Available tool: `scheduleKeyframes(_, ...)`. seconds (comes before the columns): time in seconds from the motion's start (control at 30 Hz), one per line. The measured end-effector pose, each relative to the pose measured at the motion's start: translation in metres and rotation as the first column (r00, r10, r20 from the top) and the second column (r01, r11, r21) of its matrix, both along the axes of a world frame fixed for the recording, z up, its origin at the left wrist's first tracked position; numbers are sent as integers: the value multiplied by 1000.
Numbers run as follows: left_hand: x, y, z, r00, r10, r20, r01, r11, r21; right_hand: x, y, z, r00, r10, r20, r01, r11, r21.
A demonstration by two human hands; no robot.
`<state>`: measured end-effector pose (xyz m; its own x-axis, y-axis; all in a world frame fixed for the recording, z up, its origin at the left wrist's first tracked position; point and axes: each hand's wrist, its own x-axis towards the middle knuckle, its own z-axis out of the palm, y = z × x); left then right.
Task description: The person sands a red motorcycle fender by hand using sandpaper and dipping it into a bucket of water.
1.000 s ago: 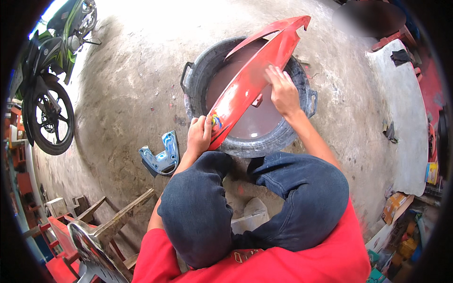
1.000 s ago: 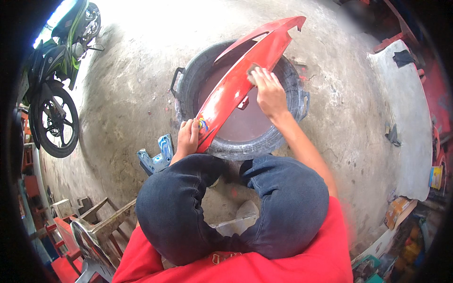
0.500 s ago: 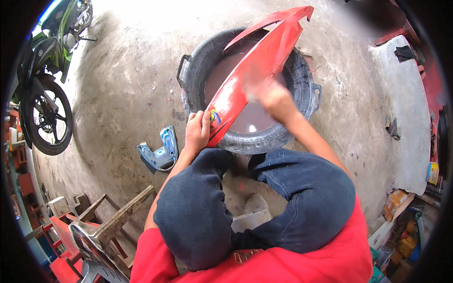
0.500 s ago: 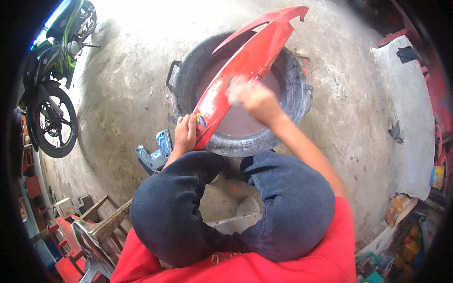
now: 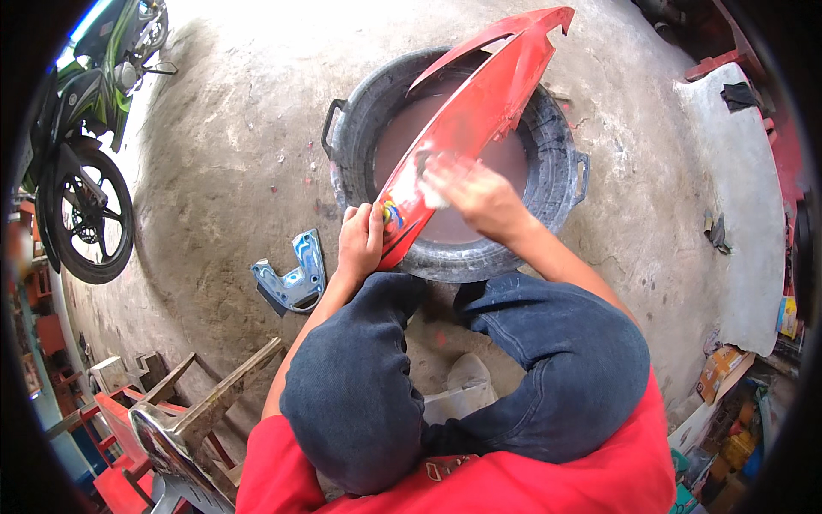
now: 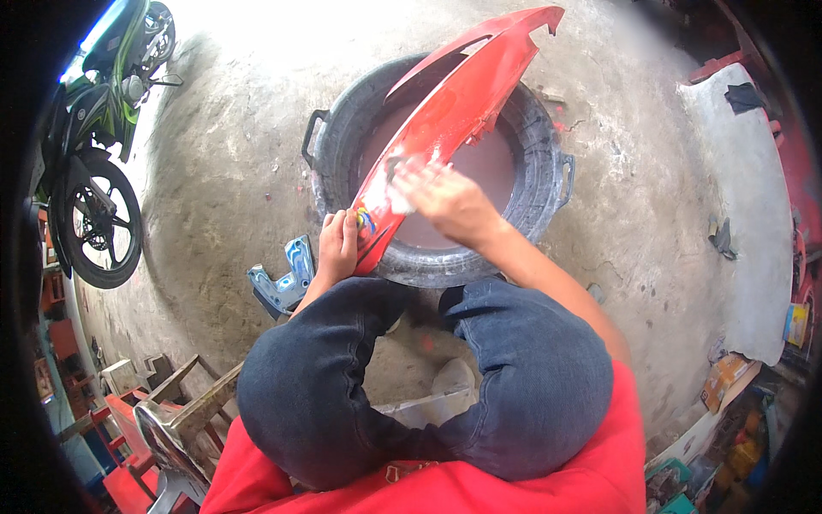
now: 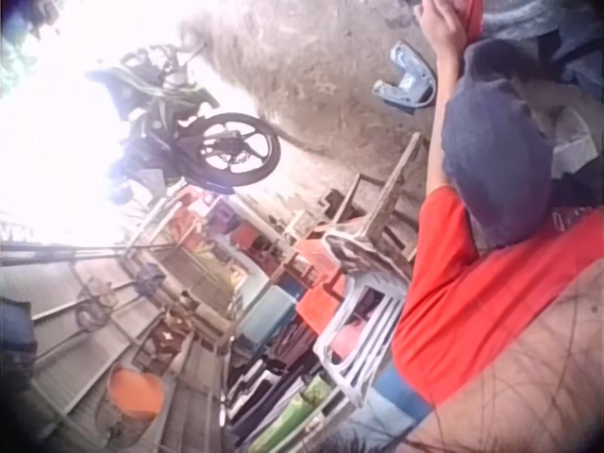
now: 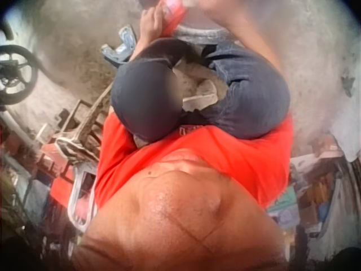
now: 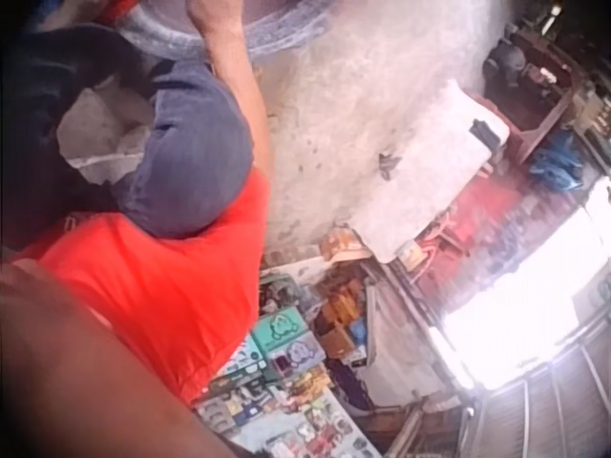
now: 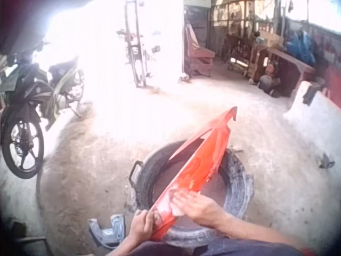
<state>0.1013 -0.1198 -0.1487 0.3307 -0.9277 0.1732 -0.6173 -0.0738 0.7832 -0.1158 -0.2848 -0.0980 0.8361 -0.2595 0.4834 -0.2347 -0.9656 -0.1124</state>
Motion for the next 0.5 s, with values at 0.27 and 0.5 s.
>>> scheduleKeyframes(0.27, -2, -3, 0, 1000, -26, 0, 26, 1000, 6, -16, -25, 9, 977, -209, -44, 207, 977, -44)
scheduleKeyframes(0.5, -8, -6, 0, 1000, -21, -22, 21, 1000, 0, -30, -60, 5, 928, -370, 28, 370, 916, -155)
